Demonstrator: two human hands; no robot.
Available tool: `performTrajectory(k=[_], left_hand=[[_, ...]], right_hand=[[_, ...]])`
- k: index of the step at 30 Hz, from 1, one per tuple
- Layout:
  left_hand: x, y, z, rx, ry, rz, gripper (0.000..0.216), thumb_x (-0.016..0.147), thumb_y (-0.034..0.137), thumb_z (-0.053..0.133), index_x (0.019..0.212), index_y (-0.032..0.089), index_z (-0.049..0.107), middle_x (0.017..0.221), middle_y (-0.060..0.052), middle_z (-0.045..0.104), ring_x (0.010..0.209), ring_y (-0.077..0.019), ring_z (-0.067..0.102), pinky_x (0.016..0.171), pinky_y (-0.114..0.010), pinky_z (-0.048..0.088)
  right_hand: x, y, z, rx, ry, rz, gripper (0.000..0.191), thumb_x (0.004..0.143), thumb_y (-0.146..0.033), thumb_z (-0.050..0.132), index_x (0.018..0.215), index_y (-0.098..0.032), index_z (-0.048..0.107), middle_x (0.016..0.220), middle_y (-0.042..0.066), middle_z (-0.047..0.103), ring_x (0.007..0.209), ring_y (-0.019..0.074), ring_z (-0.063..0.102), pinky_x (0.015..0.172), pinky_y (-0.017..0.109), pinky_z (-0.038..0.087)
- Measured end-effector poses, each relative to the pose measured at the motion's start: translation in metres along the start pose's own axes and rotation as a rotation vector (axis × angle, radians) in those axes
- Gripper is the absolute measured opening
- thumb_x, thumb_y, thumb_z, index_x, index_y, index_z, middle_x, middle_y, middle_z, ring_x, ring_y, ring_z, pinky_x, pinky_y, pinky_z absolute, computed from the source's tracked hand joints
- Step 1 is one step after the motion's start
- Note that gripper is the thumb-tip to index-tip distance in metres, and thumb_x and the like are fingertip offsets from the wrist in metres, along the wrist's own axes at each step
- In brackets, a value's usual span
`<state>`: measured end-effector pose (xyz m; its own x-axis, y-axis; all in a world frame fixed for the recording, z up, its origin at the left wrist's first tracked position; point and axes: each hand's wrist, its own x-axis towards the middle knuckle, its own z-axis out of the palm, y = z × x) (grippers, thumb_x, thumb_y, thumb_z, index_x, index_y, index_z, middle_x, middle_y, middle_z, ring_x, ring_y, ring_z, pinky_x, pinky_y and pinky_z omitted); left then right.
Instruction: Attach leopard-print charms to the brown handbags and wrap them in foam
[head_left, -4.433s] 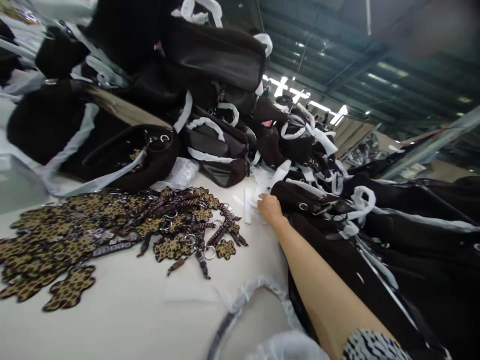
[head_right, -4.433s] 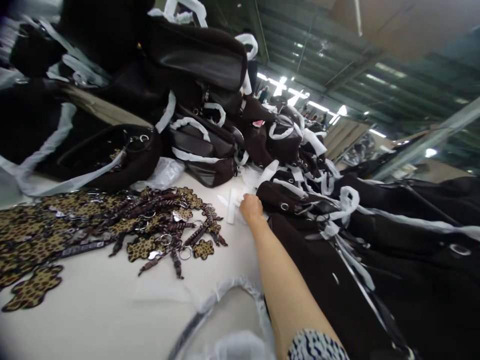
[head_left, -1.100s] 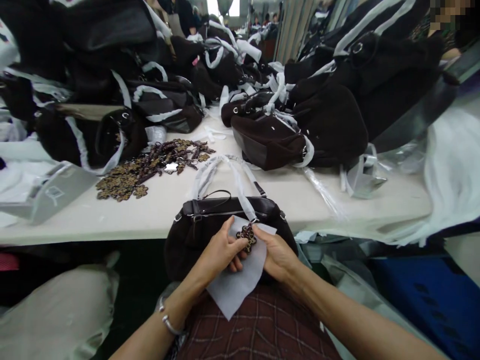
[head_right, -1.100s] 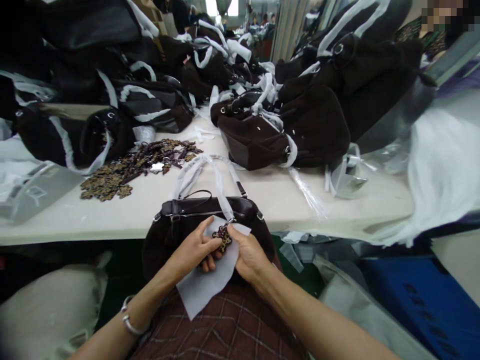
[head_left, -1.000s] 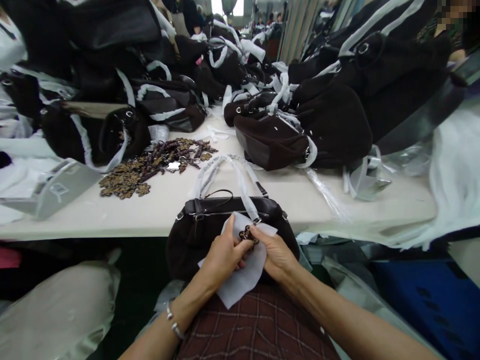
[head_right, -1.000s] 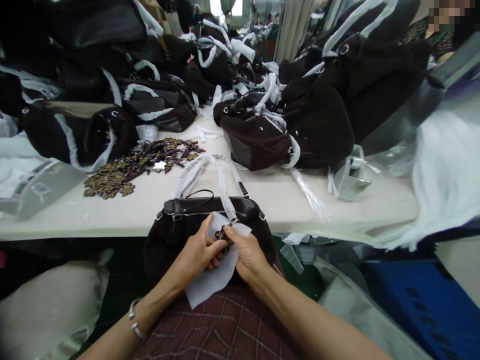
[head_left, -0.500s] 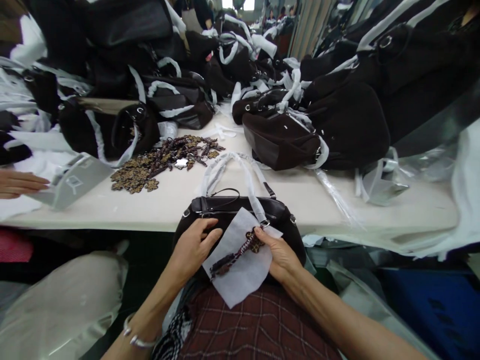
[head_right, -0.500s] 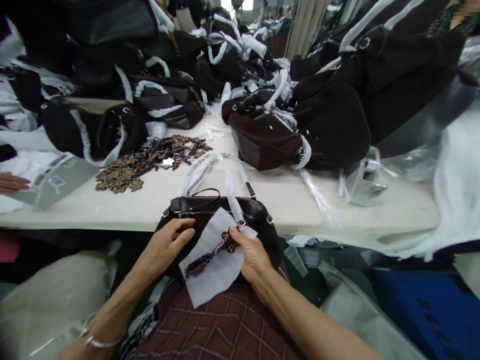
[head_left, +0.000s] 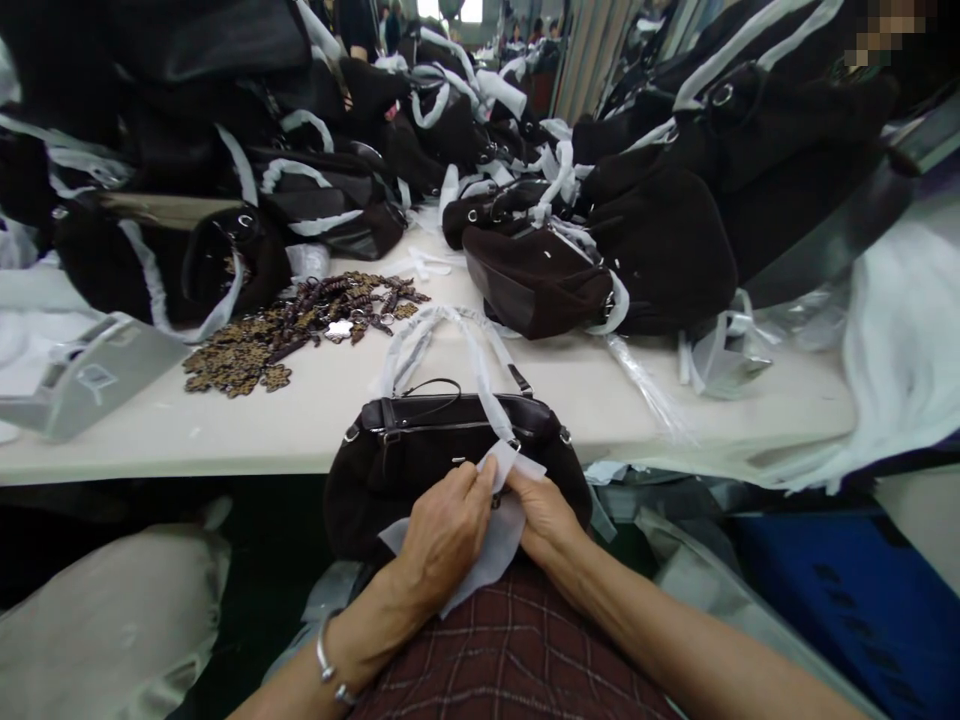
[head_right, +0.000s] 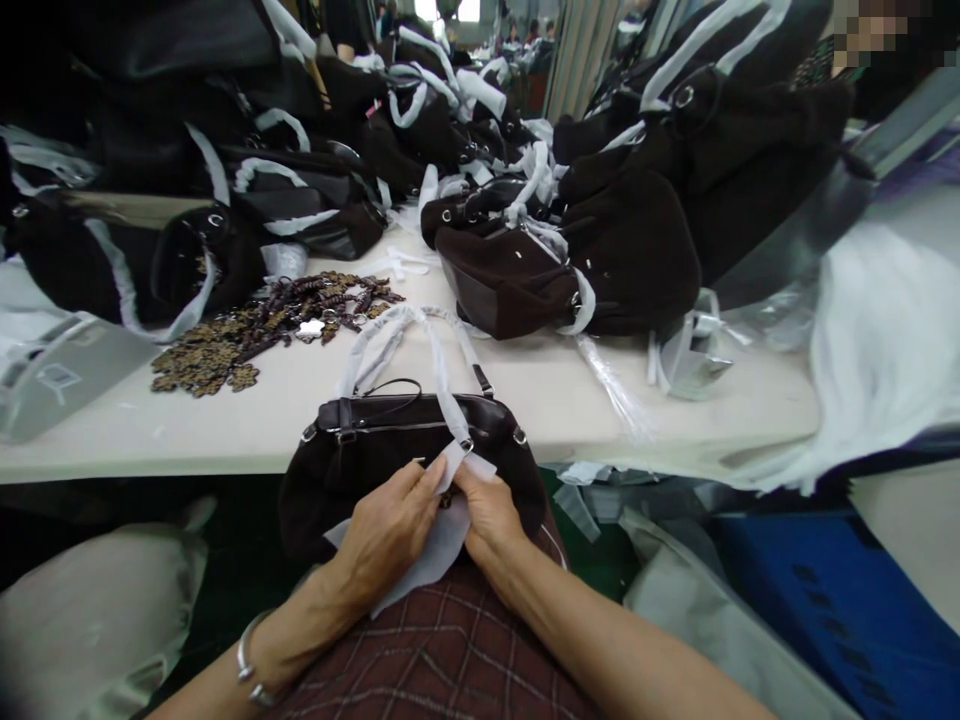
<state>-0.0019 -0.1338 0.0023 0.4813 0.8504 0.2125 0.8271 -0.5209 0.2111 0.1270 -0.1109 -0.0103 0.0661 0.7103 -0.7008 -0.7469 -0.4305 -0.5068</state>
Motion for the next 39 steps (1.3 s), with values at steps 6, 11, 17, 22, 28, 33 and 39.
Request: performTrajectory(k=[6,11,17,22,28,33,39], left_hand=[[0.001,0.002,-0.003,0.239,-0.030,0.147,0.047,0.090,0.001,0.038,0.137,0.000,0.038,0.096,-0.011,0.064,0.081,-0.0202,0.061,0.070,-0.032,0.054],[0.005,0.005,-0.003,0.269,-0.118,0.166,0.042,0.093,0.006,0.036,0.133,0.003,0.046,0.099,-0.012,0.064,0.082,-0.0218,0.061,0.069,-0.034,0.054],[0.001,0.003,-0.020,-0.099,-0.211,0.071,0.038,0.096,0.017,0.043,0.132,0.013,0.051,0.106,-0.010,0.064,0.093,-0.0213,0.063,0.080,-0.032,0.053],[0.023,-0.029,-0.036,-0.555,-0.091,-0.322,0.022,0.093,0.037,0.052,0.100,0.020,0.064,0.095,-0.005,0.063,0.088,-0.0194,0.061,0.082,-0.032,0.049],[0.028,-0.028,0.008,-1.261,-0.324,-0.513,0.040,0.087,0.048,0.058,0.103,0.012,0.066,0.090,-0.006,0.068,0.075,-0.0170,0.060,0.064,-0.025,0.044],[0.024,-0.017,0.014,-1.353,-0.169,-0.654,0.036,0.082,0.046,0.065,0.093,0.011,0.068,0.077,-0.002,0.064,0.062,-0.0122,0.053,0.055,-0.022,0.038],[0.030,-0.030,0.007,-1.595,-0.329,-0.763,0.036,0.073,0.042,0.074,0.088,0.010,0.068,0.071,-0.003,0.064,0.056,-0.0109,0.052,0.054,-0.022,0.037]], right_hand=[[-0.013,-0.008,0.001,0.024,-0.039,0.023,0.042,0.041,-0.027,0.094,0.074,-0.013,0.072,0.073,0.002,0.073,0.066,0.0135,0.063,0.062,0.023,0.051],[-0.022,-0.014,0.004,0.001,-0.178,0.027,0.031,0.058,-0.028,0.089,0.079,-0.015,0.071,0.077,0.001,0.071,0.071,0.0136,0.063,0.069,0.025,0.051],[-0.006,-0.009,-0.006,-0.106,-0.102,-0.051,0.036,0.048,-0.026,0.093,0.074,-0.014,0.071,0.071,0.001,0.070,0.067,0.0142,0.061,0.068,0.027,0.050],[-0.006,-0.018,-0.010,-0.159,-0.186,0.002,0.039,0.048,-0.030,0.093,0.076,-0.014,0.070,0.067,0.000,0.069,0.064,0.0153,0.060,0.068,0.030,0.051],[-0.004,-0.009,-0.006,-0.220,-0.111,-0.069,0.045,0.050,-0.036,0.092,0.084,-0.015,0.074,0.079,0.004,0.074,0.074,0.0188,0.064,0.077,0.032,0.051],[-0.015,-0.023,-0.016,-0.415,-0.288,-0.083,0.044,0.067,-0.047,0.082,0.096,-0.015,0.074,0.086,0.006,0.074,0.075,0.0192,0.064,0.075,0.033,0.052],[-0.022,-0.079,-0.065,-1.277,-0.424,-0.847,0.062,0.072,-0.034,0.081,0.131,-0.029,0.061,0.119,0.008,0.068,0.100,0.0259,0.065,0.095,0.044,0.050]])
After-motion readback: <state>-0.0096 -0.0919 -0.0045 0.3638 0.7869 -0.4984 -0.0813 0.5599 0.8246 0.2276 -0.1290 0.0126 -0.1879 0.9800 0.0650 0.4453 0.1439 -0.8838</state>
